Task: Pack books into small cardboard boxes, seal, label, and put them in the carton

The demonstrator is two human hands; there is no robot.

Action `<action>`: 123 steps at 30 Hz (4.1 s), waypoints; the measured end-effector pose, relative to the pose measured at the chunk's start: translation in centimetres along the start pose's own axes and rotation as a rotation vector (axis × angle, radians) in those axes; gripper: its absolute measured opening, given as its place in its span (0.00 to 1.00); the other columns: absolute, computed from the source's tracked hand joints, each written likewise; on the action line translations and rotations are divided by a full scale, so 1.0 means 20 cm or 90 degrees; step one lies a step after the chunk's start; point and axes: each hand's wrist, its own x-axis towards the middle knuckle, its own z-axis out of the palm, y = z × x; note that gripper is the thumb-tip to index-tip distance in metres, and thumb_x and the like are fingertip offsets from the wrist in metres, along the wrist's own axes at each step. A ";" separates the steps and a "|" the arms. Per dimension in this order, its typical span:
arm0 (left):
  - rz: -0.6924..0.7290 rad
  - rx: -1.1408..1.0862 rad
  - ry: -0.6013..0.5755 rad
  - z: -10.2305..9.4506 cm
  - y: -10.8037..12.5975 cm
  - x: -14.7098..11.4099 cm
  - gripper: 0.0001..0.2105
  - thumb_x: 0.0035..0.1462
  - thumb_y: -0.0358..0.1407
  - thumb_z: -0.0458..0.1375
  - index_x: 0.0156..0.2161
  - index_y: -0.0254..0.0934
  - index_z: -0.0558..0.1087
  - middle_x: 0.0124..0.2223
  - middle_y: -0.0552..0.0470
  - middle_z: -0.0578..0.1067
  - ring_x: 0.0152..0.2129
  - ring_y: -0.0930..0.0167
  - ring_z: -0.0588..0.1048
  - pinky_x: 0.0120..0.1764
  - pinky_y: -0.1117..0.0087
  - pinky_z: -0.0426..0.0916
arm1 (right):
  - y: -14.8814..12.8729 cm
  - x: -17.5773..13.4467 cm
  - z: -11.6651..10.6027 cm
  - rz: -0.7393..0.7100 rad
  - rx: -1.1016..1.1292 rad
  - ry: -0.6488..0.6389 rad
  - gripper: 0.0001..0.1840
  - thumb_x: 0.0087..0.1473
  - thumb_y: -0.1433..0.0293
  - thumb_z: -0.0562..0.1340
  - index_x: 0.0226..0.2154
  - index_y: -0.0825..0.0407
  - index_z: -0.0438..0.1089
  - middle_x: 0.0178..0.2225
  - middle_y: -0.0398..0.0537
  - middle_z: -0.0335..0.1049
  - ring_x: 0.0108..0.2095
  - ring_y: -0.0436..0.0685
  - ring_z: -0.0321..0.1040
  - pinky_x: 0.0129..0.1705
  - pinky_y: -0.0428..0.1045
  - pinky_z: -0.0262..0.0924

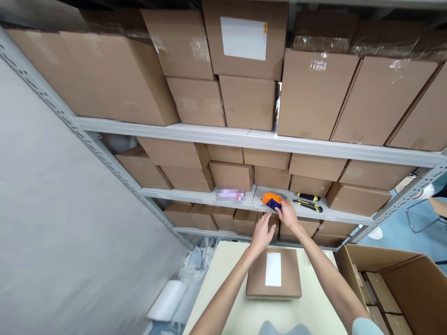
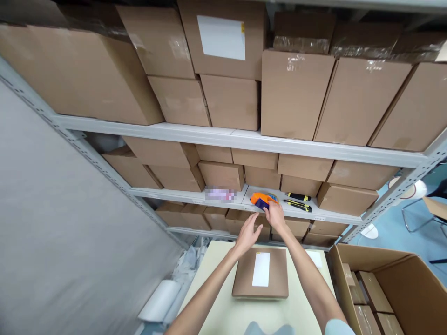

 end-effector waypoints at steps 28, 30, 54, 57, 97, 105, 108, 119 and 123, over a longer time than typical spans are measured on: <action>-0.185 -0.207 -0.190 0.32 0.44 -0.82 0.19 0.71 0.51 0.60 0.56 0.41 0.80 0.54 0.43 0.79 0.51 0.61 0.80 0.57 0.56 0.77 | 0.25 -1.51 0.20 0.423 0.805 -0.043 0.35 0.57 0.38 0.69 0.49 0.51 0.79 0.45 0.52 0.84 0.50 0.65 0.80 0.57 0.60 0.74; -0.222 -0.209 -0.153 0.30 0.44 -0.75 0.20 0.71 0.53 0.59 0.56 0.40 0.78 0.55 0.44 0.79 0.48 0.64 0.81 0.53 0.59 0.78 | 0.26 -1.53 0.19 0.404 0.770 -0.067 0.34 0.59 0.39 0.68 0.49 0.51 0.78 0.42 0.52 0.84 0.46 0.64 0.81 0.53 0.59 0.76; -0.097 -0.191 -0.341 0.14 0.62 -0.55 0.08 0.71 0.40 0.61 0.43 0.44 0.83 0.42 0.50 0.83 0.38 0.67 0.78 0.41 0.65 0.73 | 0.45 -1.71 -0.12 0.129 0.259 -0.186 0.20 0.67 0.50 0.68 0.47 0.48 0.74 0.44 0.55 0.80 0.47 0.68 0.78 0.50 0.63 0.76; -0.089 -0.179 -0.291 0.18 0.62 -0.64 0.08 0.72 0.40 0.60 0.43 0.43 0.82 0.40 0.50 0.82 0.37 0.68 0.77 0.40 0.66 0.73 | 0.47 -1.75 -0.13 0.120 0.230 -0.225 0.19 0.67 0.49 0.67 0.42 0.48 0.73 0.40 0.53 0.79 0.44 0.67 0.78 0.48 0.62 0.76; -0.670 -0.306 0.178 1.01 0.11 -1.49 0.05 0.58 0.33 0.68 0.36 0.38 0.75 0.39 0.51 0.78 0.38 0.72 0.76 0.46 0.74 0.71 | 1.19 -1.71 0.05 0.009 -0.245 -0.598 0.30 0.74 0.55 0.56 0.64 0.64 0.64 0.52 0.71 0.79 0.57 0.77 0.74 0.59 0.62 0.65; -0.658 -0.243 0.277 1.14 0.01 -1.42 0.01 0.62 0.31 0.61 0.38 0.37 0.75 0.41 0.49 0.79 0.42 0.71 0.78 0.52 0.71 0.72 | 1.16 -1.70 0.14 0.062 -0.255 -0.593 0.31 0.75 0.54 0.53 0.62 0.64 0.64 0.52 0.72 0.79 0.56 0.77 0.74 0.58 0.61 0.66; -0.680 -0.233 0.352 1.22 0.01 -1.40 0.02 0.62 0.31 0.60 0.39 0.37 0.74 0.41 0.48 0.78 0.42 0.71 0.79 0.52 0.70 0.73 | 1.14 -1.69 0.17 0.083 -0.265 -0.578 0.30 0.75 0.54 0.53 0.62 0.65 0.63 0.53 0.73 0.78 0.56 0.75 0.74 0.59 0.61 0.64; -0.866 -0.419 0.465 1.23 0.04 -1.33 0.23 0.63 0.29 0.59 0.63 0.43 0.68 0.60 0.44 0.73 0.50 0.73 0.81 0.56 0.68 0.77 | 1.08 -1.70 0.18 0.121 -0.246 -0.542 0.29 0.75 0.55 0.54 0.61 0.64 0.63 0.52 0.72 0.79 0.53 0.75 0.75 0.59 0.61 0.64; -0.934 -0.511 0.335 1.15 0.10 -1.34 0.09 0.59 0.28 0.64 0.46 0.37 0.75 0.48 0.44 0.78 0.48 0.66 0.82 0.55 0.61 0.81 | 1.09 -1.71 0.18 0.125 -0.242 -0.547 0.28 0.75 0.56 0.53 0.60 0.65 0.64 0.52 0.74 0.78 0.53 0.75 0.75 0.59 0.62 0.64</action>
